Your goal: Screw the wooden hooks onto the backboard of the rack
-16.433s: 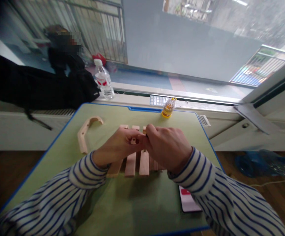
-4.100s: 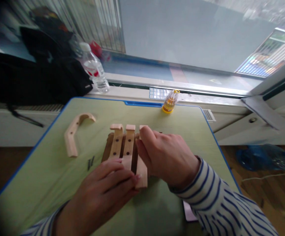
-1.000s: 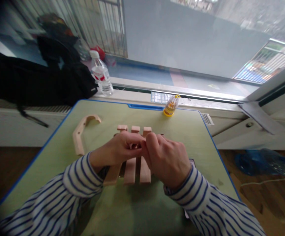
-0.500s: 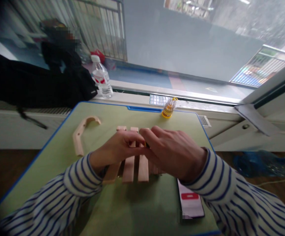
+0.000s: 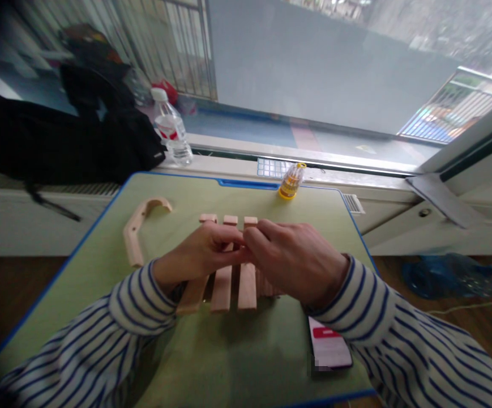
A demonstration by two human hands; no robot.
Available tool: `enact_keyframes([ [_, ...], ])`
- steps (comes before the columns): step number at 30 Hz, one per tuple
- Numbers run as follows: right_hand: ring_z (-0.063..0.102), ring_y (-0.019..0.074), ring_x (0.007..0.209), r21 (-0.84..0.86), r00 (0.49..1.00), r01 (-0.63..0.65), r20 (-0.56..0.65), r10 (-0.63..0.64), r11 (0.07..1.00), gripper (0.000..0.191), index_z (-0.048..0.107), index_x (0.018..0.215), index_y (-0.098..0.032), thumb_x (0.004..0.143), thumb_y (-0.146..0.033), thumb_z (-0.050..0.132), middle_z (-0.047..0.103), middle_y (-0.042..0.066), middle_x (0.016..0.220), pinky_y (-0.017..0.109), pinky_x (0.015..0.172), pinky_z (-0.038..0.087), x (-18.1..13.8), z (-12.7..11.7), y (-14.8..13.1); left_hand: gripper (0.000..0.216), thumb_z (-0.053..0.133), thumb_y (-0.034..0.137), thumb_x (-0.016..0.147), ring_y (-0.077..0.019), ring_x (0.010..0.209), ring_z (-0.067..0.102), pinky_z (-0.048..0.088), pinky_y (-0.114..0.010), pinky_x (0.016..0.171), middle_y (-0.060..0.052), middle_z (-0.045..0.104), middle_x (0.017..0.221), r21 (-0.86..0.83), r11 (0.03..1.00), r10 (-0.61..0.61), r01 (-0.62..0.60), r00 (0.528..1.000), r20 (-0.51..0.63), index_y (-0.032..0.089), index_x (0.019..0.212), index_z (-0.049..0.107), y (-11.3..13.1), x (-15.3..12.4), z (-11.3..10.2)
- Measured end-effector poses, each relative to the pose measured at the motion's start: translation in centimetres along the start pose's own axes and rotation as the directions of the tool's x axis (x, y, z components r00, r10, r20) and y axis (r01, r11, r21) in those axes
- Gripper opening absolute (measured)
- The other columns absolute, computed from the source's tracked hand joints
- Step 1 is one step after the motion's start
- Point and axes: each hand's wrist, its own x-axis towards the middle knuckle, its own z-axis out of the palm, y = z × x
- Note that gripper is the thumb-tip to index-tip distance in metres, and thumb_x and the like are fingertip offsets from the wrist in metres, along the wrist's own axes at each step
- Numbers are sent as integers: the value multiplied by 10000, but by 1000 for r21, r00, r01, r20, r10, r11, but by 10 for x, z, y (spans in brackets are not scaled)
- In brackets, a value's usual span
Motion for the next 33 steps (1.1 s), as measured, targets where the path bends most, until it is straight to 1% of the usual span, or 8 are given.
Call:
enact_keyframes([
  [6,446,104,558,-1,978,-203,-56,202,979,243,503,882,-180,910,-353,334,567,7,748,268,485,212,0,6,-10,268,495,320,859,-64,570,451,345,-175,521,23,555,663,44,998,35,-38,997,62,166,1008,656,-2,0,-2],
  [8,447,106,549,-1,962,-262,-82,262,965,231,505,865,-182,905,-340,341,578,10,742,269,482,198,1,7,-13,254,495,304,862,-60,565,442,336,-172,519,33,535,645,67,996,46,-50,997,64,177,1011,656,-1,0,-2],
  [11,439,103,523,-10,950,-298,-101,296,954,249,505,829,-182,901,-348,335,582,11,713,271,476,176,2,7,-14,233,504,307,857,-53,541,421,316,-165,493,45,510,611,73,996,52,-54,998,41,187,966,670,3,0,-2],
  [16,443,94,494,-63,960,-274,-84,269,960,277,506,796,-169,904,-348,325,580,14,672,279,475,151,7,4,-14,159,615,299,781,-42,524,420,325,-157,497,50,557,605,108,993,52,-46,997,-60,178,849,693,10,1,-3],
  [20,505,105,553,-34,977,-212,-10,212,977,286,524,924,-177,915,-370,313,626,30,775,270,486,193,10,-5,-11,156,617,299,780,-41,520,441,327,-163,502,47,580,601,164,986,55,-39,994,-92,164,800,692,10,1,-4],
  [24,536,112,630,60,991,-119,59,116,991,324,502,1040,-177,901,-428,351,639,50,857,256,520,269,7,-17,-4,234,609,376,774,-55,539,467,353,-175,517,27,604,635,159,987,-6,21,995,-97,165,828,694,8,-1,-5],
  [29,515,95,633,97,995,-63,81,55,993,246,511,938,-167,902,-364,369,613,36,815,247,546,295,5,-17,1,224,610,358,774,-60,554,457,336,-173,498,15,602,653,99,994,-42,48,998,-56,162,837,699,7,-2,-5],
  [33,498,95,618,151,998,-63,20,60,987,241,482,889,-162,909,-360,347,593,24,762,249,535,290,5,-6,0,258,595,386,782,-55,535,427,320,-170,479,19,584,626,72,996,-45,49,998,-46,157,833,703,7,-2,-6],
])
